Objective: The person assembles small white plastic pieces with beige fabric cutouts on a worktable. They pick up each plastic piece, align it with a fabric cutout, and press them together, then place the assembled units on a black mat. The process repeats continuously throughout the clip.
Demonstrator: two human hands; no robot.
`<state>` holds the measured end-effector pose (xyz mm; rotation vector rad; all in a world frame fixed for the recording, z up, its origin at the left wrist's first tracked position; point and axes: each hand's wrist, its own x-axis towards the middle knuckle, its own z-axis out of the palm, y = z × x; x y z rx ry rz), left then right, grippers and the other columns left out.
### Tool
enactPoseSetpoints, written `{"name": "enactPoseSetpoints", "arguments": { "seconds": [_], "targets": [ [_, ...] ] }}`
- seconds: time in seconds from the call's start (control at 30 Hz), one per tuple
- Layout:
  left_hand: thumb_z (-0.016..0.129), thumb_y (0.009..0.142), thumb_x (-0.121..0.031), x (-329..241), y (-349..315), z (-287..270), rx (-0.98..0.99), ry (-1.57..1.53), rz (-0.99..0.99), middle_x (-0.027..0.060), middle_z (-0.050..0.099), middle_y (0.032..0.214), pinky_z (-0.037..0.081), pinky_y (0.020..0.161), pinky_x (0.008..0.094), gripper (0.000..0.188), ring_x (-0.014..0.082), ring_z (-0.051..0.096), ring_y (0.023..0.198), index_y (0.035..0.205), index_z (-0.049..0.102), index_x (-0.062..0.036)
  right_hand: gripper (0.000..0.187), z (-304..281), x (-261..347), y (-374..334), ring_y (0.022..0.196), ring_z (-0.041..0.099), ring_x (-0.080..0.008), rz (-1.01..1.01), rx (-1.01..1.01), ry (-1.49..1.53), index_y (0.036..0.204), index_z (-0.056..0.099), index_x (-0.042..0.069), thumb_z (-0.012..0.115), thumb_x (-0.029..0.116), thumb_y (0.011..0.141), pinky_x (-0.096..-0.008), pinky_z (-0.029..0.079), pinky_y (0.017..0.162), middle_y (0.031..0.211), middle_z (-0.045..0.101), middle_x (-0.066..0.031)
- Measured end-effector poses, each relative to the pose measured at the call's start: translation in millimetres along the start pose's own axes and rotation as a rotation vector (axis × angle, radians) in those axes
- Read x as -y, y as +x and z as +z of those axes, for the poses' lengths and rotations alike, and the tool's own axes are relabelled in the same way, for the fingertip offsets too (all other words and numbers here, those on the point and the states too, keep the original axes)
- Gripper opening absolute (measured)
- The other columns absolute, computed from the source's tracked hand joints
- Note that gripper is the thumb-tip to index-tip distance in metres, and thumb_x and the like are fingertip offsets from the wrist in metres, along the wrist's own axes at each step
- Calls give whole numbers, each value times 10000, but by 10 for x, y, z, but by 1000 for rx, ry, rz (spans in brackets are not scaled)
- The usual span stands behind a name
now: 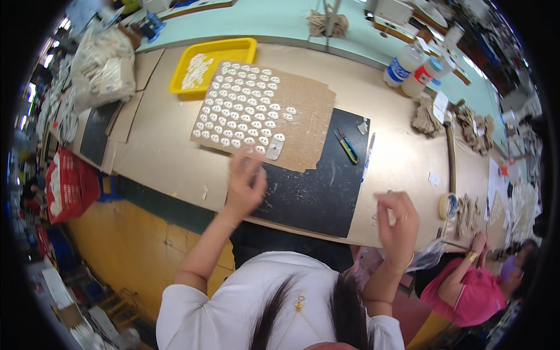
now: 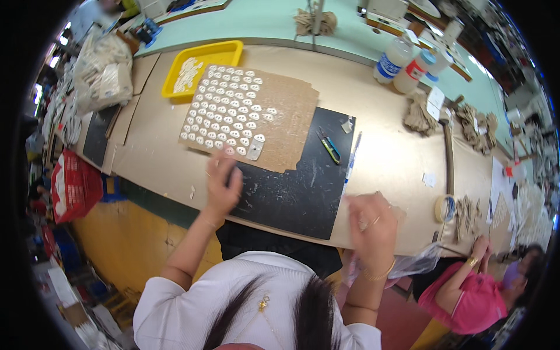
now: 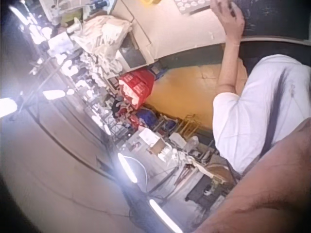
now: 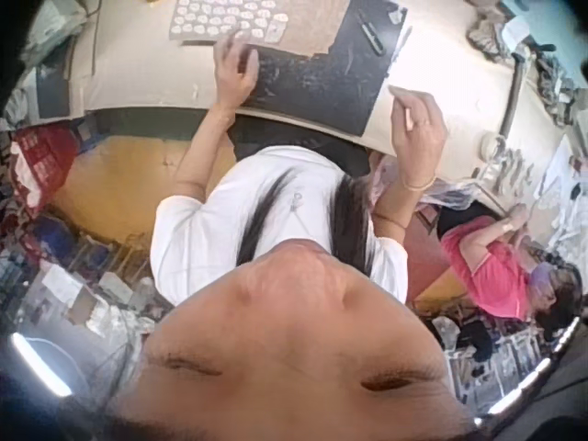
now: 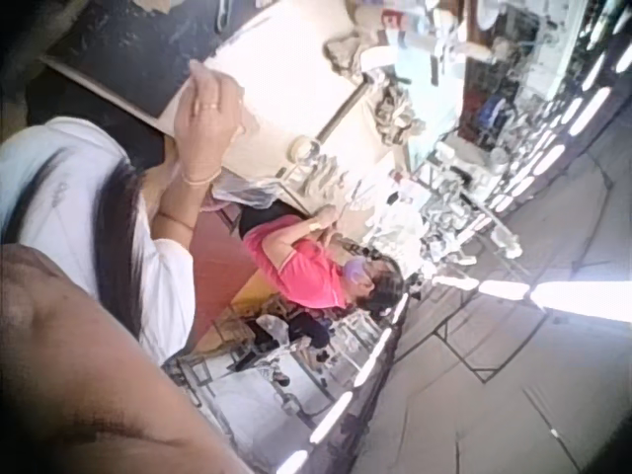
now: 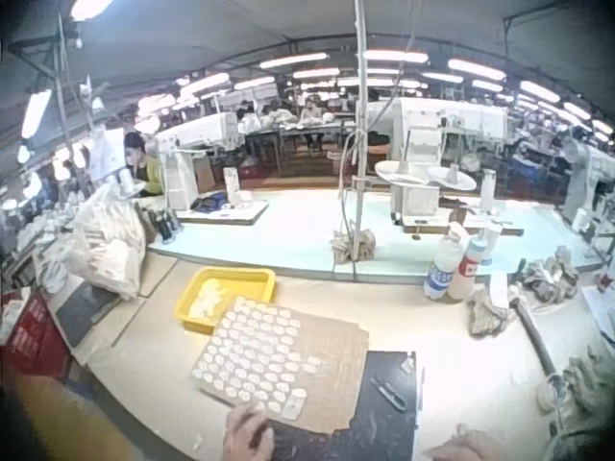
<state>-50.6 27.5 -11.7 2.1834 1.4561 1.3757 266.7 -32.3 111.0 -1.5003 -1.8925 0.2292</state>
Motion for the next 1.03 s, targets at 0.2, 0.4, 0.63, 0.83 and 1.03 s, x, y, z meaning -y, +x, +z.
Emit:
{"name": "enactPoseSetpoints", "arguments": {
  "seconds": [0.2, 0.4, 0.63, 0.83, 1.03],
  "targets": [
    [557, 1014, -146, 998, 691, -689, -560, -503, -763, 172, 462, 1439, 443, 1032, 390, 531, 260, 532, 1224, 1497, 373, -27, 195, -717, 1231, 537, 821, 661, -223, -649, 58, -70, 966, 727, 112, 746, 132, 773, -412, 517, 725, 943, 660, -68],
    [561, 1016, -244, 2105, 1205, -1032, -576, -777, -1039, 214, 417, 1418, 450, 1054, 428, 629, 334, 516, 1248, 1538, 301, -5, 166, -1289, 1204, 866, 836, 643, -249, -834, 8, -325, 1079, 656, -15, 630, 108, 970, -394, 541, 720, 1047, 614, -150],
    [528, 1053, -338, 2923, 1530, -1071, -561, -1076, -1424, 261, 462, 1388, 495, 1076, 483, 532, 409, 535, 1273, 1404, 420, 46, 228, -914, 1315, 836, 815, 656, -218, -534, 139, -96, 972, 733, 101, 729, 138, 747, -403, 506, 692, 923, 660, -60],
    [523, 1062, -303, 3028, 1656, -820, -400, -699, -1506, 203, 645, 1163, 639, 824, 446, 424, 335, 710, 975, 1338, 481, 17, 252, 99, 602, 872, 790, 649, -201, -626, 518, 59, 1045, 723, 119, 691, 102, 795, -356, 500, 758, 896, 642, -30],
    [549, 1047, -255, 3127, 1697, -811, -504, -757, -1301, 178, 670, 1155, 642, 738, 421, 384, 335, 721, 949, 1328, 495, 1, 347, 726, -24, 534, 889, 644, -232, -439, 892, 152, 1214, 662, 134, 655, 100, 868, -375, 480, 820, 956, 618, -59]
  ]
}}
